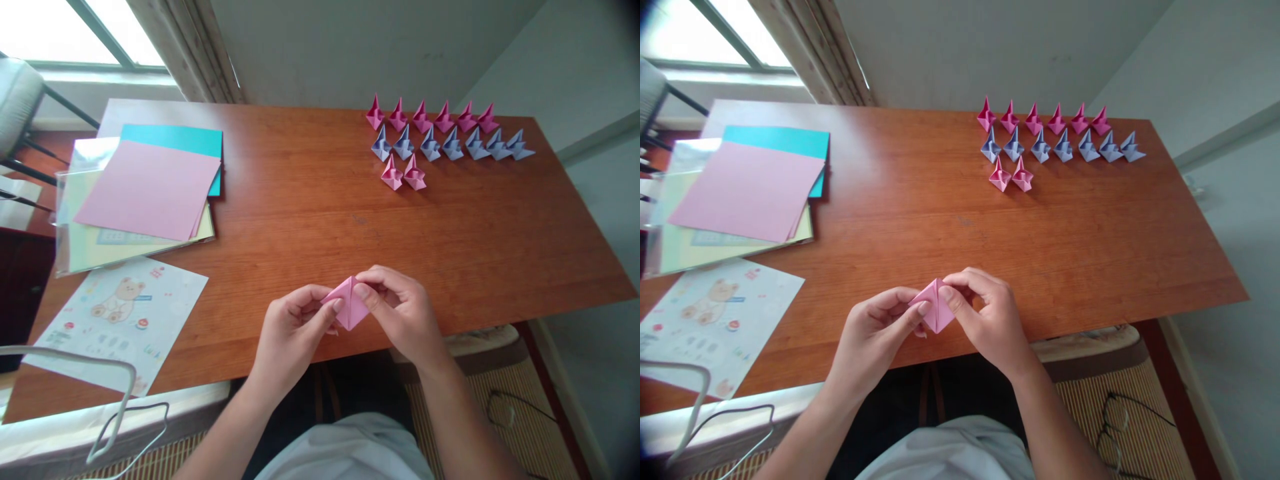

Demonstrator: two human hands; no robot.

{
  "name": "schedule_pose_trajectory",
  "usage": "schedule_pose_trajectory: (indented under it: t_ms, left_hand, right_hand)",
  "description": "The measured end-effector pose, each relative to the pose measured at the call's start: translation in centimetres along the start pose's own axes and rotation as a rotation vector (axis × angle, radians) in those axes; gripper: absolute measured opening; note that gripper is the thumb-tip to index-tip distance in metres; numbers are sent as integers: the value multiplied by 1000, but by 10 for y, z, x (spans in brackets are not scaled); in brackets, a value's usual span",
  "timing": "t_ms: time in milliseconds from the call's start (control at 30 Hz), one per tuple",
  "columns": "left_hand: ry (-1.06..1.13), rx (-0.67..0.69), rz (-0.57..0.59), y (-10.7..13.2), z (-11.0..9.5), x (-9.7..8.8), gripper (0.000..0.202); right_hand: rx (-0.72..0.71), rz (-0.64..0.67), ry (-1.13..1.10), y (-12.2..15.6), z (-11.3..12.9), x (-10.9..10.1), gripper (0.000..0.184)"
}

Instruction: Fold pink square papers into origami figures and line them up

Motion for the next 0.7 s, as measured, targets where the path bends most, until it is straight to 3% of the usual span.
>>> schedule_pose_trajectory:
  t_ms: [233, 400, 500, 700]
  left_hand:
    - [28, -46, 70, 2, 3, 0, 22]
    - [80, -63, 30, -1, -1, 5, 23]
    - [55, -110, 82, -1, -2, 7, 26]
    - [14, -136, 90, -1, 0, 8, 25]
  right_hand:
    - [11, 80, 37, -3, 4, 0, 14]
    - [-35, -35, 32, -4, 5, 3, 17]
    - [-58, -103, 36, -2, 8, 4, 17]
    - [-25, -142, 21, -1, 9, 5, 16]
Point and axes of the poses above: each hand's wrist, its own y-axis away from the middle knuckle, its own x-axis out of the palm, z = x × y, the point moved 1 cm from there along -y, towards the middle knuckle, and after that the axes turned 14 degrees about x, right-handed, at the moved point
